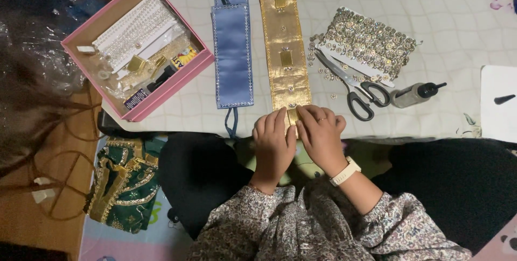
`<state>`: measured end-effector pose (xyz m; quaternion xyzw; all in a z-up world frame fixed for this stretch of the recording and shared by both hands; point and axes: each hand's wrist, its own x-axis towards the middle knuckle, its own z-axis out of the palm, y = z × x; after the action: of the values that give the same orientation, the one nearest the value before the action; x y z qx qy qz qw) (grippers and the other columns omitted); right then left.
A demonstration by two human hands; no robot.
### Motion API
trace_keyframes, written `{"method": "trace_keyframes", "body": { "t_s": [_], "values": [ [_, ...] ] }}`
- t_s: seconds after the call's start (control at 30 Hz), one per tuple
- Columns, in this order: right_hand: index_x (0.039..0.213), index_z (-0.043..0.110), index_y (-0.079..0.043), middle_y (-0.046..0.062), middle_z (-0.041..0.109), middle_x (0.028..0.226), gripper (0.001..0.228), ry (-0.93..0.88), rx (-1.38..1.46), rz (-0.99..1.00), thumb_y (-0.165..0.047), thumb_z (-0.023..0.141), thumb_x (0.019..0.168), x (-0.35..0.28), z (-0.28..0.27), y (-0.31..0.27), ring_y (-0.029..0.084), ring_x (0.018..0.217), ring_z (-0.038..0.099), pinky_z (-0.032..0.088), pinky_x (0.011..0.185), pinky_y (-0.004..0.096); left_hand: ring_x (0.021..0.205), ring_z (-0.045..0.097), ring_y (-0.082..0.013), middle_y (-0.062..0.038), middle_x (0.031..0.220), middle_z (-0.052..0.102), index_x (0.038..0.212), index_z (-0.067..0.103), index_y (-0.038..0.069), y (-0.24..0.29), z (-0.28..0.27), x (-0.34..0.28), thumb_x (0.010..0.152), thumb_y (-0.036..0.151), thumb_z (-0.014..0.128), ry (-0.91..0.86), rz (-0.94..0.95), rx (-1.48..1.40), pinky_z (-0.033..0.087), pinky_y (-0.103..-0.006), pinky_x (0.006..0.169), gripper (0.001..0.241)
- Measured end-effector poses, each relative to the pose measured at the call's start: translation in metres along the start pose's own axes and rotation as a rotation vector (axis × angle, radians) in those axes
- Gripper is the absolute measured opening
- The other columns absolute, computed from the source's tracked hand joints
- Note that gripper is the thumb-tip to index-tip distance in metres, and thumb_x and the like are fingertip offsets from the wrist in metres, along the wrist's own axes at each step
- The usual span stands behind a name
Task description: Applying glue and attaching small decorative pieces to a gold fabric belt
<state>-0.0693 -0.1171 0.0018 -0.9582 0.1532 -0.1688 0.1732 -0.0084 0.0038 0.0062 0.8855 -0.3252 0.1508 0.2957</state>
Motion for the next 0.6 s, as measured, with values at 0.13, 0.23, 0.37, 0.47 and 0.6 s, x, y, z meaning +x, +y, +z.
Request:
{"method": "trace_keyframes", "body": {
  "t_s": [0.13,0.23,0.37,0.47,0.6],
  "values": [
    [0.137,0.063,-0.019,0.003,0.060,0.124,0.038,-0.009,0.041,0.002,-0.039,0.056,0.104,0.000,0.002,0.002,0.029,0.119,0.051,0.029,0.093,0.049,0.111,0.058,-0.0280,-0.006,0.119,0.063,0.134,0.062,0.008,-0.011,0.011,-0.005,0.092,0.020,0.064,0.038,-0.004,-0.020,0.047,-0.0398,0.092,0.044],
    [0.136,0.063,-0.017,0.005,0.060,0.126,0.045,-0.015,0.102,0.017,-0.040,0.066,0.098,0.000,0.004,0.002,0.030,0.120,0.049,0.027,0.096,0.051,0.108,0.060,-0.0257,-0.004,0.114,0.063,0.130,0.064,0.013,-0.021,0.022,-0.008,0.098,0.019,0.057,0.086,-0.007,-0.022,0.048,-0.0383,0.092,0.034],
    [0.131,0.064,-0.013,0.007,0.060,0.127,0.052,-0.009,0.120,0.056,-0.043,0.074,0.090,0.002,0.003,-0.005,0.031,0.119,0.050,0.026,0.096,0.052,0.107,0.061,-0.0234,0.000,0.111,0.064,0.125,0.068,0.018,-0.029,0.026,-0.008,0.096,0.018,0.059,0.074,-0.024,-0.039,0.050,-0.0381,0.091,0.030],
    [0.126,0.064,-0.011,0.007,0.060,0.126,0.050,0.008,0.120,0.086,-0.041,0.076,0.088,0.001,0.006,-0.008,0.031,0.118,0.049,0.025,0.095,0.053,0.108,0.060,-0.0224,0.002,0.110,0.064,0.122,0.069,0.022,-0.031,0.032,-0.012,0.094,0.017,0.059,0.062,-0.033,-0.040,0.050,-0.0381,0.092,0.030],
    [0.119,0.064,-0.009,0.008,0.061,0.123,0.042,0.035,0.142,0.104,-0.035,0.075,0.088,0.001,0.018,-0.003,0.031,0.118,0.047,0.023,0.095,0.055,0.111,0.060,-0.0246,0.000,0.111,0.064,0.121,0.070,0.020,-0.030,0.031,-0.011,0.093,0.012,0.058,0.062,-0.036,-0.045,0.050,-0.0396,0.094,0.032]
  ]
}}
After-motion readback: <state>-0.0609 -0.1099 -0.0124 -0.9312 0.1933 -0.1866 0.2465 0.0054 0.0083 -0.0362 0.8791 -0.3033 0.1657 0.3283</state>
